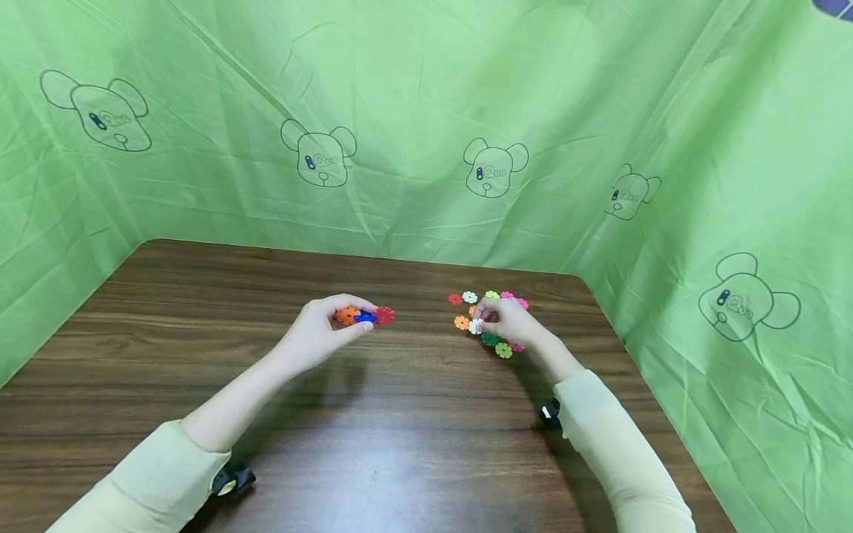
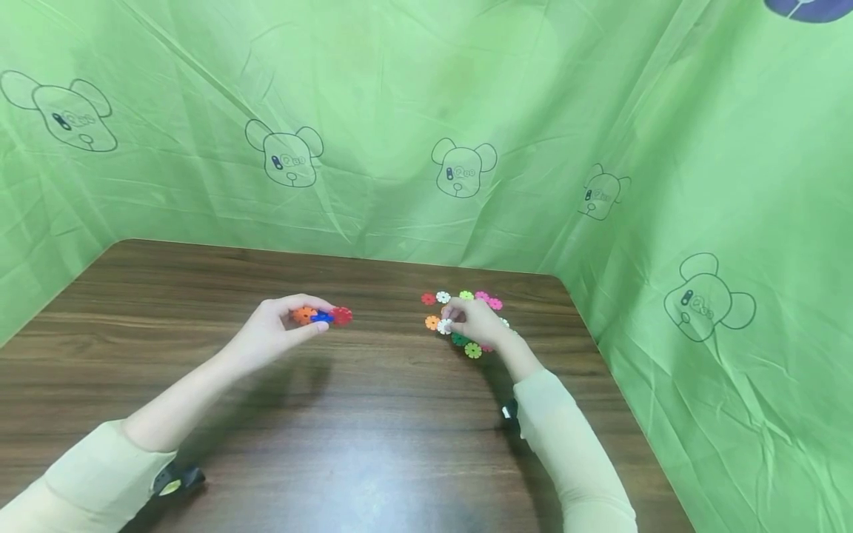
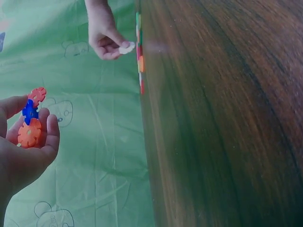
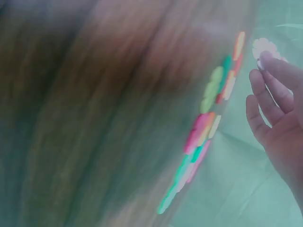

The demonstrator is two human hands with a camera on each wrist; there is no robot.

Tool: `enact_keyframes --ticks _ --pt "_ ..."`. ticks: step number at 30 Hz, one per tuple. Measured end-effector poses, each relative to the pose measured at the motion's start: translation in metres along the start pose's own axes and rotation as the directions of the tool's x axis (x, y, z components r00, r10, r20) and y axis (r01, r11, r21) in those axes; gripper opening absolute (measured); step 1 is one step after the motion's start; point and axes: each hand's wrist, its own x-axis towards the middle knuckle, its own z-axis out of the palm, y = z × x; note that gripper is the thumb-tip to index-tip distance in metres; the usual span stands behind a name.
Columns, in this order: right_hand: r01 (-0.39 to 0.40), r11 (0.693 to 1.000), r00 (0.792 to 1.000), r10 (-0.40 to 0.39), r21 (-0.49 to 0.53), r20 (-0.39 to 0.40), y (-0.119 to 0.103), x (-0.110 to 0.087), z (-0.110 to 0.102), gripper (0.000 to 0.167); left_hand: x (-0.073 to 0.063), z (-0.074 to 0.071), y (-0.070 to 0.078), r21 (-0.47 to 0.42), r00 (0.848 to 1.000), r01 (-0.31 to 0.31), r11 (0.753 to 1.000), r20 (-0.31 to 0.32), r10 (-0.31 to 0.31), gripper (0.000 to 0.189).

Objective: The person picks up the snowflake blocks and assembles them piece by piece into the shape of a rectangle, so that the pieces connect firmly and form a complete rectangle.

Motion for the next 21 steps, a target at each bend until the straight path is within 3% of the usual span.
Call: enact_keyframes --ticks 3,7,12,15,21 --pt "0.004 1.0 0.997 -0.002 0.025 -0.075 -0.008 -0.002 -0.005 0.012 -0.003 -0.002 0.014 0.011 1.0 0.001 1.0 -0.001 -0.001 0.023" --pt "0.042 0.996 0.982 -0.026 0.079 -0.189 -0.024 -0.004 -0.01 0.012 -0.003 -0.002 0.019 0.018 1.0 0.004 1.0 -0.008 -0.004 0.022" --pt "0.115 0.989 0.945 -0.081 0.089 -0.317 -0.047 -0.003 -0.015 0.012 0.003 0.001 0.005 0.012 0.999 -0.039 0.999 -0.031 0.039 0.023" --pt "0.129 0.984 0.924 -0.076 0.12 -0.375 -0.061 -0.001 -0.015 0.013 0.009 0.003 -0.007 0.004 0.997 -0.059 0.998 -0.049 0.059 0.025" --pt "0.144 0.943 0.915 -0.011 0.301 -0.403 -0.089 -0.001 -0.014 0.016 0.014 0.007 -0.012 -0.008 0.992 -0.102 0.995 -0.078 0.101 0.026"
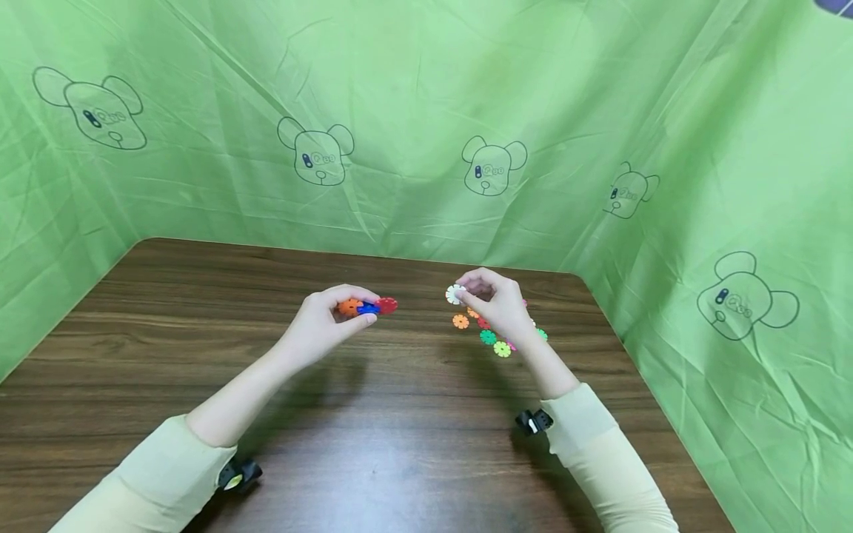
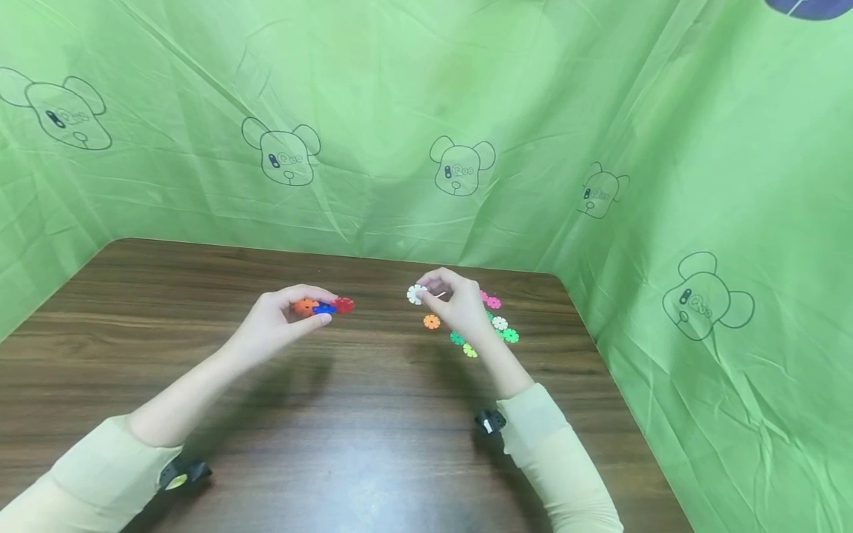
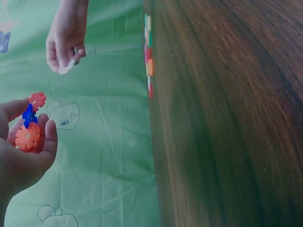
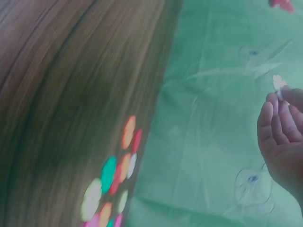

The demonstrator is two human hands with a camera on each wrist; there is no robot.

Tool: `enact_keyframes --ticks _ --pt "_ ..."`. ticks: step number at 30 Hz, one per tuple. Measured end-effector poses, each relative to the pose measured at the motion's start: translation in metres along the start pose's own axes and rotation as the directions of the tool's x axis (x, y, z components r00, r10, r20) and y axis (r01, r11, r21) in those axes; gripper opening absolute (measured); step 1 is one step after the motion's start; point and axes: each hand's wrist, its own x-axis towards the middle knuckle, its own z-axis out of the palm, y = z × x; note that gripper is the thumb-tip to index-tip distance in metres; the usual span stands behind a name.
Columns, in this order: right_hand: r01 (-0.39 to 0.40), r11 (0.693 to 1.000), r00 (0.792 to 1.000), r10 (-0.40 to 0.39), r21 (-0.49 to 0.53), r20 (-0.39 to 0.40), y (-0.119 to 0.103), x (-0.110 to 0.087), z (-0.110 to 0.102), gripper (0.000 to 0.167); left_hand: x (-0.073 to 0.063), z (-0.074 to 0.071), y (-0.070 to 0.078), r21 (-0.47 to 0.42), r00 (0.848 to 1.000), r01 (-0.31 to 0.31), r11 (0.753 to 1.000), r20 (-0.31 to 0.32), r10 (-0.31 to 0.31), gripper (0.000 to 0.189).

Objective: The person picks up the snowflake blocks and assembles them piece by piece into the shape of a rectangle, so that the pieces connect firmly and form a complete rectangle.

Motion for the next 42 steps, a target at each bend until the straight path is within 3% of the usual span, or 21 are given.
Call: enact_keyframes --ticks 5,9,15,20,24,28,32,38,42 --pt "-0.077 0.981 0.997 0.077 0.176 0.007 -0.022 -0.001 0.01 0.02 0.002 0.005 0.001 -0.014 0.998 -0.041 0.999 -0.037 0.04 0.027" --pt "-0.13 0.942 0.991 0.128 0.309 0.028 -0.036 -0.002 0.018 0.023 0.004 0.008 0.001 -0.039 0.996 -0.065 0.997 -0.06 0.063 0.026" --pt "-0.18 0.891 0.984 0.167 0.418 0.067 -0.047 -0.002 0.031 0.023 0.004 0.01 0.001 -0.041 0.992 -0.102 0.994 -0.074 0.099 0.026" --pt "-0.243 0.822 0.969 0.227 0.514 0.095 -0.052 -0.002 0.042 0.022 0.004 0.013 -0.001 -0.023 0.986 -0.142 0.99 -0.088 0.14 0.026" --pt "-0.293 0.782 0.955 0.269 0.55 0.127 -0.055 -0.002 0.047 0.022 0.0 0.013 0.016 0.006 0.986 -0.14 0.99 -0.091 0.14 0.025" --pt "-0.322 0.775 0.946 0.286 0.544 0.152 -0.054 -0.002 0.05 0.02 -0.001 0.015 0.013 0.032 0.987 -0.135 0.99 -0.085 0.137 0.026" --pt "-0.341 0.773 0.94 0.295 0.535 0.173 -0.052 -0.003 0.053 0.021 0.001 0.017 -0.004 0.028 0.986 -0.149 0.988 -0.071 0.151 0.026" --pt "-0.359 0.766 0.933 0.302 0.534 0.194 -0.052 -0.005 0.057 0.02 0.0 0.019 -0.003 0.007 0.989 -0.136 0.991 -0.049 0.136 0.025" --pt "-0.375 0.76 0.927 0.305 0.531 0.219 -0.054 -0.007 0.06 0.02 -0.002 0.02 0.009 -0.003 0.994 -0.102 0.995 -0.039 0.102 0.023"
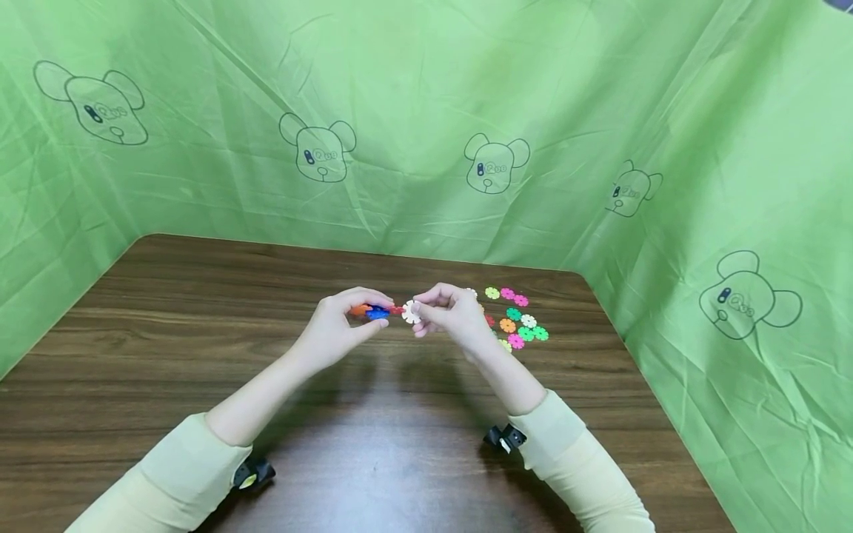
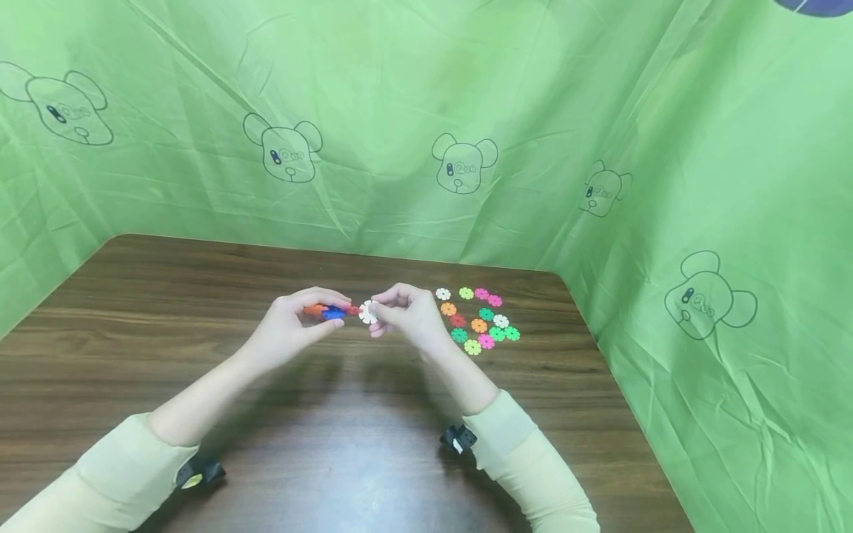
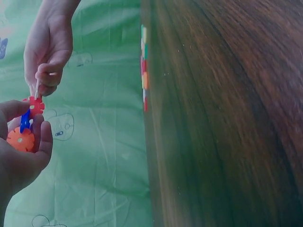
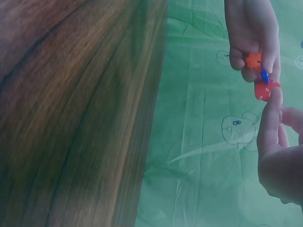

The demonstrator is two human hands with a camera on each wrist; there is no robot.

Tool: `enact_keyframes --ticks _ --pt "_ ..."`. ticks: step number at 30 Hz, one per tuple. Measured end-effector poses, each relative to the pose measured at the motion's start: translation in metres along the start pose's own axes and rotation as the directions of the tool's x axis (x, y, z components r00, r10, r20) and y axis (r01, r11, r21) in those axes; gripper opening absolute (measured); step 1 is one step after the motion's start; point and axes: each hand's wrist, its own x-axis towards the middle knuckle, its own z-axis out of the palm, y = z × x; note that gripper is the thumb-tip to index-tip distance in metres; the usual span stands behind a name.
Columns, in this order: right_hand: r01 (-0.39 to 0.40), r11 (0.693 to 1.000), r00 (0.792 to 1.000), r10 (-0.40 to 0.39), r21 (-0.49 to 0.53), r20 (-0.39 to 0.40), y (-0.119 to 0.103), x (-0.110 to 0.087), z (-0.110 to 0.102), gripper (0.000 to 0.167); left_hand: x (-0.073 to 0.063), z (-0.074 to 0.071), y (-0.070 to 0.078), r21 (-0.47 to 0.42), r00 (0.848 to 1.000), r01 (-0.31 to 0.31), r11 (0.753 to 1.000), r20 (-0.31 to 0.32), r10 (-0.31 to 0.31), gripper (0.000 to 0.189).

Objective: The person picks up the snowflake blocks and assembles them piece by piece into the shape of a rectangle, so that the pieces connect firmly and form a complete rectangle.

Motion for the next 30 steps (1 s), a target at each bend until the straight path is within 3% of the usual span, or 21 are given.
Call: enact_keyframes --ticks 7,13,20,30 --pt "-0.032 0.999 0.999 0.032 0.011 0.01 0.0 -0.002 0.007 0.019 -0.002 -0.005 0.025 -0.013 0.999 0.042 0.999 -0.013 -0.042 0.009" --pt "-0.025 0.998 1.0 0.024 0.061 0.008 0.0 -0.004 0.012 0.019 -0.004 -0.004 0.022 -0.048 0.998 0.028 0.998 -0.051 -0.031 0.008" --pt "0.01 0.996 1.0 -0.009 0.093 -0.012 -0.003 -0.007 0.017 0.014 -0.003 -0.001 0.024 -0.111 0.995 -0.032 0.993 -0.102 0.021 0.008" --pt "-0.023 0.998 1.0 0.022 0.06 0.014 0.0 -0.004 0.011 0.02 -0.003 -0.001 0.024 -0.083 0.997 0.0 0.997 -0.082 -0.006 0.009"
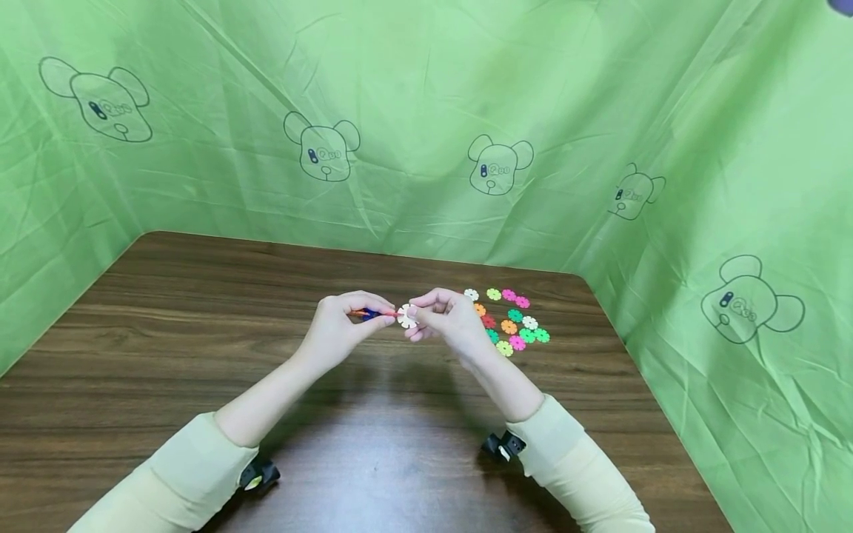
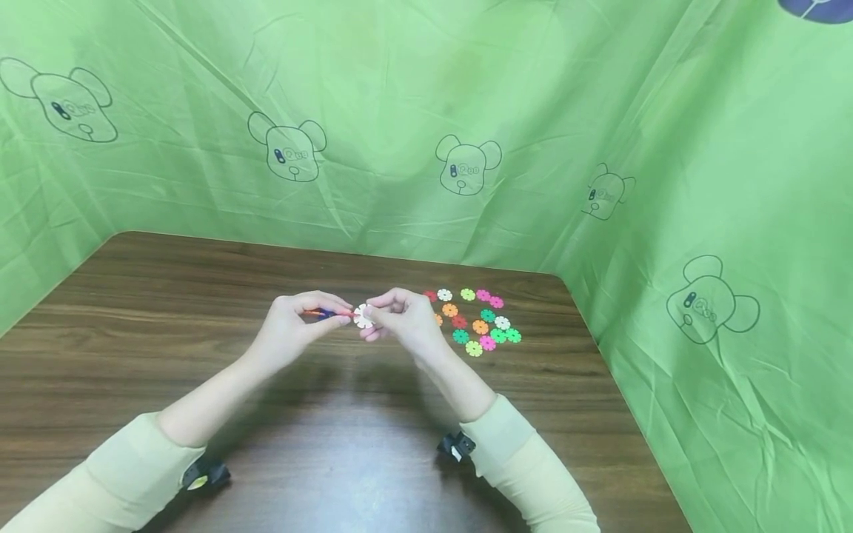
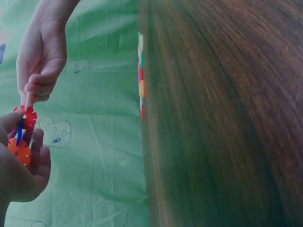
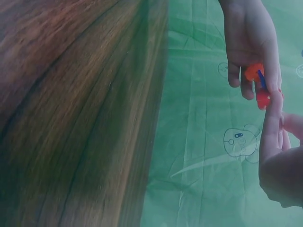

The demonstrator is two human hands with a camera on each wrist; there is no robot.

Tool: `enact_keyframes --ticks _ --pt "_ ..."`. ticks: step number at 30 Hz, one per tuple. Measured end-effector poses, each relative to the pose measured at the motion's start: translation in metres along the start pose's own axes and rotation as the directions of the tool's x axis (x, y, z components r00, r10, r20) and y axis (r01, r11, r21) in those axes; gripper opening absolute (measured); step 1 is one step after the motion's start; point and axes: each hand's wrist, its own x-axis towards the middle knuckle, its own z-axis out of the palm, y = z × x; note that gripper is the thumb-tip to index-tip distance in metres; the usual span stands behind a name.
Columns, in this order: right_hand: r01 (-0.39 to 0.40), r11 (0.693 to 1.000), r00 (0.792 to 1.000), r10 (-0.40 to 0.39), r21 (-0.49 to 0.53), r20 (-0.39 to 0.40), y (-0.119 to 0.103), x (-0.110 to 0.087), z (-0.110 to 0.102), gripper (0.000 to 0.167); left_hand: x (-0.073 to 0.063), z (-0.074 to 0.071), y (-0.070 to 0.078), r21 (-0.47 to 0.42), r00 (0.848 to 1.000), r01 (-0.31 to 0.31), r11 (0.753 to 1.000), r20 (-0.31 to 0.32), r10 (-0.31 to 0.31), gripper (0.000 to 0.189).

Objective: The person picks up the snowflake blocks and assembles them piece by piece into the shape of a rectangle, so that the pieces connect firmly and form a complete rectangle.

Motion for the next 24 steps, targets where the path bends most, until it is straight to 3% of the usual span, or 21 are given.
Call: enact_keyframes --ticks 8,15,18,21,24 --pt "-0.026 0.999 0.999 0.027 -0.048 0.026 0.001 0.002 -0.008 0.024 0.001 0.0 0.0 0.045 0.997 0.07 0.997 0.043 -0.072 0.008" --pt "0.016 0.996 0.996 -0.009 -0.083 0.084 -0.001 0.0 -0.016 0.028 0.0 -0.001 0.0 0.05 0.995 0.077 0.996 0.057 -0.08 0.006" --pt "0.048 0.989 0.997 -0.038 -0.139 0.074 -0.004 -0.002 -0.023 0.028 0.002 -0.001 -0.011 0.036 0.995 0.084 0.996 0.057 -0.086 0.007" --pt "0.083 0.967 0.996 -0.071 -0.242 0.057 -0.008 -0.002 -0.034 0.027 0.003 -0.001 -0.028 0.026 0.995 0.085 0.996 0.058 -0.087 0.007" --pt "0.149 0.902 0.989 -0.138 -0.405 0.058 -0.008 -0.002 -0.048 0.025 0.003 -0.002 -0.039 0.032 0.996 0.062 0.998 0.068 -0.064 0.007"
